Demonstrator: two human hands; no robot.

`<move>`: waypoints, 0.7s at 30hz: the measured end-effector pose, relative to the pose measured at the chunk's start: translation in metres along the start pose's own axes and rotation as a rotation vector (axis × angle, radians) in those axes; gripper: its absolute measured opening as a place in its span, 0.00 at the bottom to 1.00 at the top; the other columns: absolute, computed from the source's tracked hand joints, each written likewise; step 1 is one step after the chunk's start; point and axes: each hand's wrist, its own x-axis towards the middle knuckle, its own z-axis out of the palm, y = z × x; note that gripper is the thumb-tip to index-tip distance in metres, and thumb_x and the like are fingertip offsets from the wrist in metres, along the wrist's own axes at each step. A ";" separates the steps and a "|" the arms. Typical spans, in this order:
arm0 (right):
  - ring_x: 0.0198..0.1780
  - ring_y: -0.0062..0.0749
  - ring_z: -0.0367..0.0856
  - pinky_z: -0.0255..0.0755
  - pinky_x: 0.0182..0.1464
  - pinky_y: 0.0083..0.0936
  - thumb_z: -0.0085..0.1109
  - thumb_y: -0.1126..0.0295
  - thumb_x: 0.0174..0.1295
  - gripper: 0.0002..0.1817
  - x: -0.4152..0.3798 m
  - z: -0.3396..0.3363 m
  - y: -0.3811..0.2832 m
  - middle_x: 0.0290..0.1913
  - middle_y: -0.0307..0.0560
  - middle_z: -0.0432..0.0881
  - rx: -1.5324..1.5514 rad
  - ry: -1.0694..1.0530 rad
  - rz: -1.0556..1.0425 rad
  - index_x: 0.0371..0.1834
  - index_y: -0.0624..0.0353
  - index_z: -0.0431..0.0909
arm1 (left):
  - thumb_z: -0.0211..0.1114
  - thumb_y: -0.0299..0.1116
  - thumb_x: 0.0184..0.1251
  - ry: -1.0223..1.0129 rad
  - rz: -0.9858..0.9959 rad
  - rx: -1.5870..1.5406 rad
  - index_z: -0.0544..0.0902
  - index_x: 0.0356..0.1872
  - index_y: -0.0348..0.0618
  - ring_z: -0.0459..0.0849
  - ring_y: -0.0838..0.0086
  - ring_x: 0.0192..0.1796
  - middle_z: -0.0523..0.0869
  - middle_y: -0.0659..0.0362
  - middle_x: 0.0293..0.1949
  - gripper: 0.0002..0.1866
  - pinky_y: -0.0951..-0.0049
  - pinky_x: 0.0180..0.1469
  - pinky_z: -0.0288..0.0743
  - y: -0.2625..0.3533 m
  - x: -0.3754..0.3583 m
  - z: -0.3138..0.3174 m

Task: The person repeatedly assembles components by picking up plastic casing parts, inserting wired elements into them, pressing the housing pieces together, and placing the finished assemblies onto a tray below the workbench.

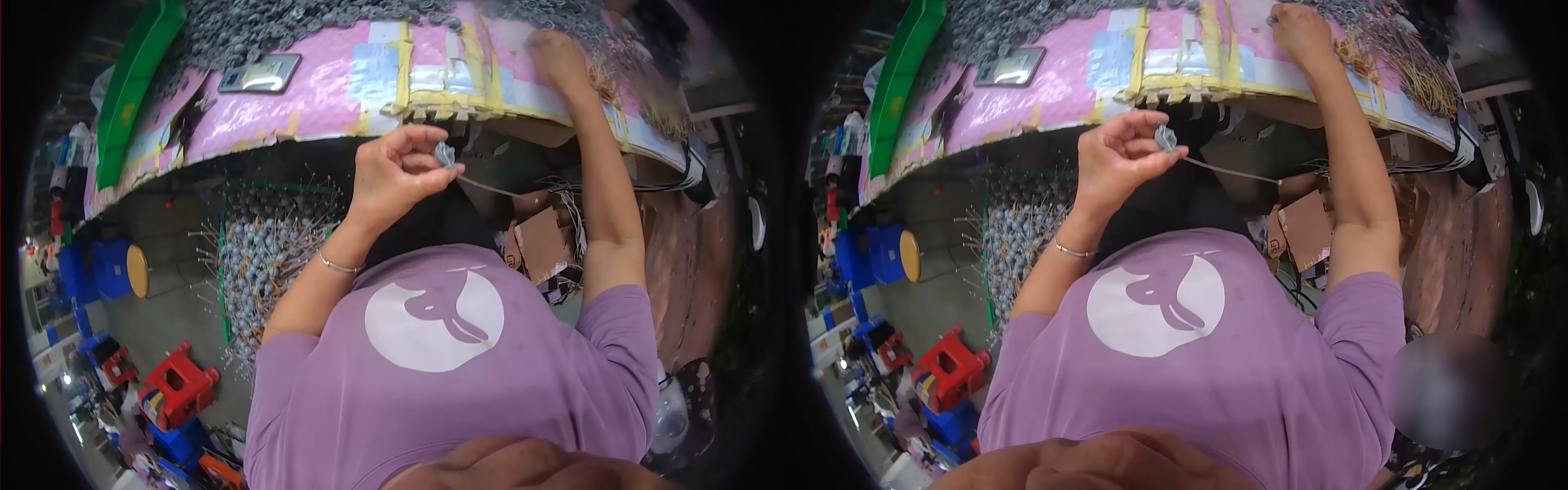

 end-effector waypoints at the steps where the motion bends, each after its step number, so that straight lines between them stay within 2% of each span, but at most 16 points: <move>1: 0.42 0.45 0.88 0.79 0.44 0.38 0.63 0.63 0.62 0.12 -0.008 -0.017 -0.030 0.41 0.54 0.88 0.059 0.000 0.035 0.42 0.57 0.87 | 0.73 0.13 0.56 0.034 0.020 0.000 0.81 0.52 0.27 0.91 0.72 0.41 0.88 0.55 0.39 0.20 0.77 0.48 0.87 0.001 -0.002 -0.001; 2: 0.40 0.42 0.89 0.79 0.41 0.36 0.64 0.65 0.62 0.11 -0.017 -0.032 -0.062 0.40 0.55 0.88 0.116 0.002 0.066 0.41 0.59 0.88 | 0.73 0.13 0.56 0.054 0.066 0.019 0.81 0.52 0.27 0.91 0.72 0.41 0.88 0.55 0.39 0.20 0.77 0.48 0.87 0.002 -0.002 -0.003; 4: 0.37 0.42 0.88 0.79 0.38 0.36 0.65 0.69 0.61 0.08 -0.053 -0.061 -0.136 0.40 0.55 0.87 0.317 0.174 -0.009 0.41 0.59 0.87 | 0.73 0.13 0.56 0.091 0.149 0.054 0.81 0.52 0.27 0.91 0.72 0.42 0.88 0.55 0.39 0.21 0.77 0.48 0.87 0.002 -0.005 -0.007; 5: 0.36 0.40 0.87 0.79 0.37 0.33 0.66 0.72 0.60 0.09 -0.072 -0.076 -0.167 0.40 0.53 0.87 0.514 0.169 0.021 0.42 0.60 0.87 | 0.73 0.13 0.56 0.101 0.170 0.059 0.82 0.52 0.27 0.91 0.73 0.42 0.89 0.54 0.40 0.20 0.76 0.48 0.88 0.002 -0.007 -0.008; 8: 0.35 0.32 0.85 0.78 0.38 0.24 0.69 0.79 0.56 0.13 -0.106 -0.093 -0.215 0.36 0.48 0.86 0.941 0.182 0.083 0.46 0.63 0.86 | 0.75 0.18 0.55 0.116 0.176 0.043 0.83 0.51 0.30 0.92 0.74 0.41 0.92 0.55 0.38 0.20 0.77 0.47 0.87 0.003 -0.010 -0.008; 9: 0.36 0.28 0.85 0.79 0.40 0.22 0.69 0.81 0.56 0.15 -0.113 -0.092 -0.220 0.37 0.46 0.86 1.017 0.129 0.107 0.48 0.63 0.86 | 0.75 0.18 0.54 0.114 0.204 0.075 0.83 0.50 0.31 0.92 0.74 0.41 0.92 0.55 0.39 0.20 0.77 0.46 0.87 0.004 -0.011 -0.008; 13: 0.38 0.23 0.85 0.80 0.42 0.20 0.68 0.80 0.59 0.14 -0.119 -0.091 -0.218 0.40 0.43 0.87 1.179 0.037 0.122 0.49 0.63 0.87 | 0.75 0.19 0.54 0.089 0.195 0.083 0.84 0.49 0.33 0.92 0.74 0.41 0.92 0.55 0.39 0.19 0.77 0.46 0.87 0.004 -0.012 -0.006; 16: 0.37 0.21 0.84 0.80 0.42 0.19 0.69 0.80 0.58 0.13 -0.120 -0.088 -0.210 0.38 0.41 0.86 1.301 -0.046 0.141 0.47 0.64 0.88 | 0.76 0.18 0.52 0.076 0.163 0.110 0.84 0.49 0.32 0.92 0.75 0.41 0.91 0.55 0.40 0.20 0.77 0.46 0.87 0.003 -0.013 -0.006; 18: 0.37 0.20 0.84 0.80 0.42 0.19 0.70 0.80 0.57 0.12 -0.122 -0.089 -0.208 0.36 0.42 0.86 1.252 -0.136 0.208 0.46 0.64 0.88 | 0.76 0.17 0.52 0.069 0.128 0.162 0.84 0.50 0.31 0.92 0.75 0.41 0.91 0.54 0.41 0.21 0.77 0.45 0.87 0.001 -0.015 -0.006; 21: 0.37 0.19 0.84 0.80 0.43 0.17 0.70 0.81 0.57 0.11 -0.122 -0.087 -0.215 0.35 0.42 0.87 1.234 -0.194 0.306 0.44 0.65 0.88 | 0.76 0.17 0.48 0.141 0.394 0.509 0.84 0.49 0.32 0.92 0.74 0.38 0.91 0.54 0.39 0.22 0.78 0.41 0.87 0.000 -0.016 -0.001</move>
